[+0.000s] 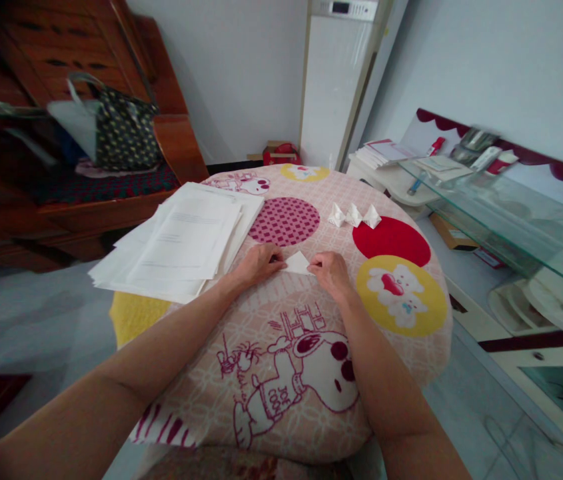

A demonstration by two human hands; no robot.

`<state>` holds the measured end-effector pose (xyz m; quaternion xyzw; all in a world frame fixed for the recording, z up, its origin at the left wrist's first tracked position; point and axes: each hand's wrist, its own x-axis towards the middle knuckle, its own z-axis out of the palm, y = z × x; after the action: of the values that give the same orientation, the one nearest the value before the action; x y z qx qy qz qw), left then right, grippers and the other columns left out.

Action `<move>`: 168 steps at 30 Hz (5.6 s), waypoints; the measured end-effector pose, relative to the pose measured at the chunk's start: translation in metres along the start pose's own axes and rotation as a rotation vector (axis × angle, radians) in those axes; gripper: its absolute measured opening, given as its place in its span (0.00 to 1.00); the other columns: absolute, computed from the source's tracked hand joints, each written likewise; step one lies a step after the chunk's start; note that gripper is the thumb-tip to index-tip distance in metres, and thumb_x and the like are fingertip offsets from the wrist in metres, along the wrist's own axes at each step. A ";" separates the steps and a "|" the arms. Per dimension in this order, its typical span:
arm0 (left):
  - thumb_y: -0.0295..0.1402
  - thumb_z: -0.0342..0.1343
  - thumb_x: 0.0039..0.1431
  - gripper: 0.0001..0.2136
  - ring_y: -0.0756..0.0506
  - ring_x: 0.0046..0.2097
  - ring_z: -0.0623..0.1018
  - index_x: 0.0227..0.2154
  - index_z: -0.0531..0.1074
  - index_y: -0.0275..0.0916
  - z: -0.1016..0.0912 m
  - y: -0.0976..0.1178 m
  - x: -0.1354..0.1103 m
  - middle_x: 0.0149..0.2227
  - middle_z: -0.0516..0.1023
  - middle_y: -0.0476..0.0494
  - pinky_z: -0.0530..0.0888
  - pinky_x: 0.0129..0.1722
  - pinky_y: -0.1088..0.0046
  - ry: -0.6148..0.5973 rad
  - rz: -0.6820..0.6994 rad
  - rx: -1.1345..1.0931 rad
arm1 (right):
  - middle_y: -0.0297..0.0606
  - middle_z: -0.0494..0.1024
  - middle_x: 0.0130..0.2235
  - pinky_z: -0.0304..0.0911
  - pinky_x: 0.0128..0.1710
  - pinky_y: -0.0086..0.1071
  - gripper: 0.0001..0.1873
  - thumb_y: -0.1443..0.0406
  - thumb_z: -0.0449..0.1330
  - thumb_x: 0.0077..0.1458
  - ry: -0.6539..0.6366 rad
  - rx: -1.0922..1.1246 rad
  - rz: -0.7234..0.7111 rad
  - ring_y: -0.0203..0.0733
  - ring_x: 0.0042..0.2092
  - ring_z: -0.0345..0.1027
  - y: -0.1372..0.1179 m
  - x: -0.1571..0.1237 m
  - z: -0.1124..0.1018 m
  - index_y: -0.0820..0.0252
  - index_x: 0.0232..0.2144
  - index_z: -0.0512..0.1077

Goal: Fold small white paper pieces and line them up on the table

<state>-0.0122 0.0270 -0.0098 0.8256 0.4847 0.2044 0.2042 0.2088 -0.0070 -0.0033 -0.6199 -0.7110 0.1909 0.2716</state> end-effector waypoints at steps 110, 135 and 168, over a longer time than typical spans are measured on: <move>0.30 0.61 0.47 0.08 0.52 0.23 0.70 0.33 0.78 0.35 -0.022 0.024 -0.030 0.20 0.74 0.52 0.63 0.24 0.78 0.005 0.041 -0.629 | 0.35 0.75 0.23 0.59 0.28 0.31 0.19 0.48 0.62 0.46 0.303 0.342 0.056 0.41 0.28 0.67 -0.038 -0.041 -0.012 0.59 0.25 0.76; 0.39 0.73 0.41 0.20 0.51 0.29 0.75 0.32 0.74 0.33 0.008 0.051 -0.074 0.28 0.76 0.49 0.72 0.32 0.75 0.110 -0.032 -1.286 | 0.35 0.82 0.30 0.67 0.31 0.34 0.21 0.62 0.73 0.36 0.101 1.244 0.206 0.42 0.30 0.74 -0.043 -0.078 0.028 0.58 0.37 0.78; 0.43 0.73 0.45 0.20 0.50 0.33 0.76 0.36 0.78 0.33 0.011 0.054 -0.071 0.33 0.79 0.45 0.72 0.38 0.73 0.049 0.060 -1.436 | 0.36 0.79 0.27 0.62 0.20 0.30 0.14 0.57 0.69 0.45 -0.124 1.346 0.227 0.36 0.21 0.64 -0.043 -0.078 0.031 0.58 0.32 0.76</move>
<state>0.0010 -0.0618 0.0000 0.4955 0.2121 0.4969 0.6801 0.1623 -0.0887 -0.0130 -0.3749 -0.3824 0.6536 0.5349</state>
